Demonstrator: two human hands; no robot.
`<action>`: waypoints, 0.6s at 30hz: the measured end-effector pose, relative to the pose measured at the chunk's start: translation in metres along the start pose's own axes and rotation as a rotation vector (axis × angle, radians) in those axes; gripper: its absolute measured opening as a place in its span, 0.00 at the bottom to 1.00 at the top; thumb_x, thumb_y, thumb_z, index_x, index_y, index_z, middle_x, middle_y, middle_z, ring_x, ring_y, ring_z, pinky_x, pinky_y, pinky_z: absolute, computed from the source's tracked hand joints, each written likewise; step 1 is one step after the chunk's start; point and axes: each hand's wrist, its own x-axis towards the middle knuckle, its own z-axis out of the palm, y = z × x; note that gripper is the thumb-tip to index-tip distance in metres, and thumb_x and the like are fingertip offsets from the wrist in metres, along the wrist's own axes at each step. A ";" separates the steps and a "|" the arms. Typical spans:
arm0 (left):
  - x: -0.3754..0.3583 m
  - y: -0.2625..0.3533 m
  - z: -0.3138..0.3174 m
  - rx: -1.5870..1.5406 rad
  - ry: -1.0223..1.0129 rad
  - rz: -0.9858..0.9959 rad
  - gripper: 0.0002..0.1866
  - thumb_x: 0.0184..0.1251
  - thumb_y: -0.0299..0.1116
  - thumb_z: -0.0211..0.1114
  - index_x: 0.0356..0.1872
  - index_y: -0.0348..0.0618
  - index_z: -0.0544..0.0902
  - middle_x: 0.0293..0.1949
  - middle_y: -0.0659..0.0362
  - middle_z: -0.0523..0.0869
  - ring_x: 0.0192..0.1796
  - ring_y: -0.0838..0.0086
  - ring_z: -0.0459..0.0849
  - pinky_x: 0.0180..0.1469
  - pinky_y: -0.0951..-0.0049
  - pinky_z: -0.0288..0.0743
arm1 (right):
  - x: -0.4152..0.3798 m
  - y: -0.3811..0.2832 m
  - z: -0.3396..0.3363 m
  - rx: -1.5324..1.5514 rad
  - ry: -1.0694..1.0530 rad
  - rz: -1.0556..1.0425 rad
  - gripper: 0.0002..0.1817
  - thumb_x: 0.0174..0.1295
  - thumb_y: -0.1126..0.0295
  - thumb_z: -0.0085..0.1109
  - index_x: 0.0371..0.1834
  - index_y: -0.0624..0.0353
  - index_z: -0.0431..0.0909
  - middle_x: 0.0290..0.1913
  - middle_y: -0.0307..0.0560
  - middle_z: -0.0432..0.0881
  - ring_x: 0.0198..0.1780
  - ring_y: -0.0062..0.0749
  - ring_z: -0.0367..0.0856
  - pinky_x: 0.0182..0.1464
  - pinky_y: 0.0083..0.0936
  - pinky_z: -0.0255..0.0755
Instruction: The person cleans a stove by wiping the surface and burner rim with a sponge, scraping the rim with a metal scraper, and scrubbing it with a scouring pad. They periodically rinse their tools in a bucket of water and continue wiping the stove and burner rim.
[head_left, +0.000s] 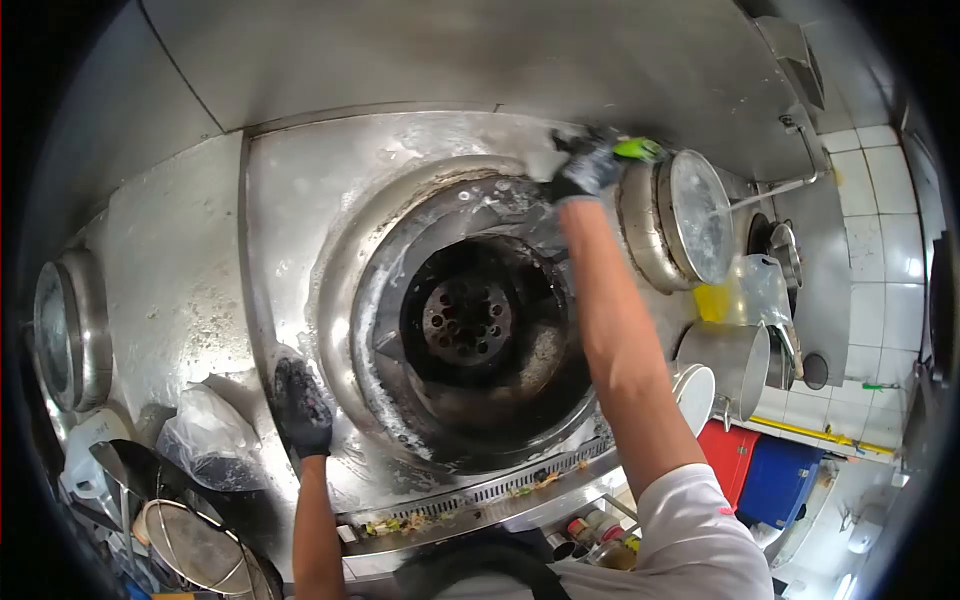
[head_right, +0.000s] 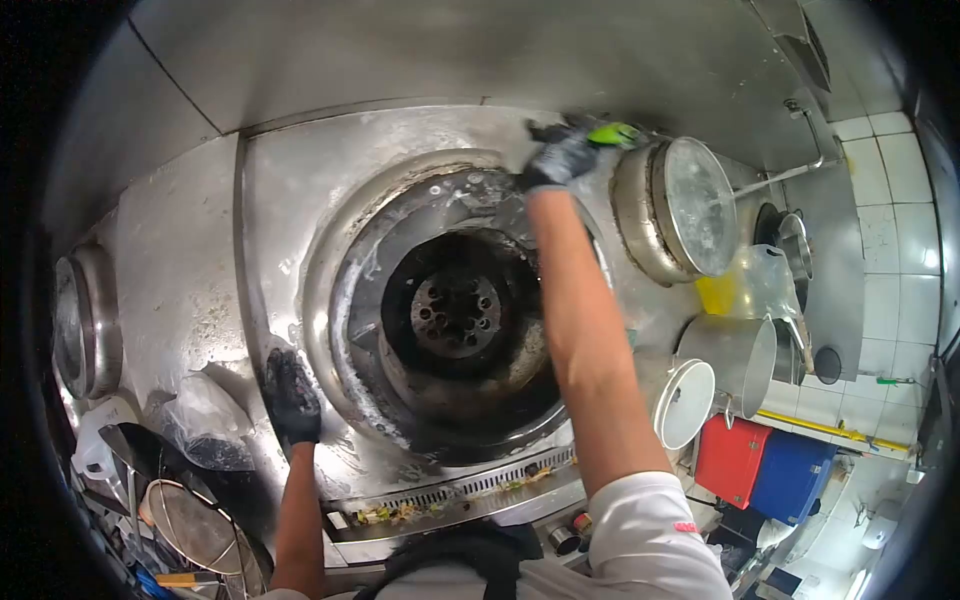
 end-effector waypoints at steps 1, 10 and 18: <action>-0.001 -0.004 -0.006 0.577 -0.042 0.233 0.32 0.64 0.24 0.44 0.73 0.36 0.59 0.73 0.52 0.63 0.73 0.65 0.64 0.73 0.72 0.56 | -0.008 0.003 0.006 -0.008 -0.014 -0.030 0.14 0.69 0.61 0.52 0.43 0.63 0.73 0.28 0.47 0.77 0.19 0.28 0.68 0.23 0.35 0.77; -0.001 0.018 -0.007 0.479 -0.096 0.079 0.30 0.59 0.23 0.52 0.68 0.38 0.69 0.69 0.50 0.69 0.73 0.63 0.64 0.76 0.67 0.48 | 0.002 -0.006 -0.005 -0.229 0.040 -0.161 0.12 0.68 0.61 0.52 0.34 0.60 0.75 0.22 0.42 0.73 0.22 0.29 0.72 0.25 0.35 0.77; 0.005 0.038 -0.003 0.795 -0.076 0.287 0.26 0.61 0.27 0.52 0.63 0.39 0.75 0.67 0.48 0.71 0.72 0.57 0.65 0.75 0.61 0.51 | -0.030 0.021 0.023 -0.040 -0.159 -0.030 0.13 0.68 0.60 0.57 0.41 0.60 0.73 0.23 0.44 0.75 0.20 0.29 0.72 0.24 0.38 0.80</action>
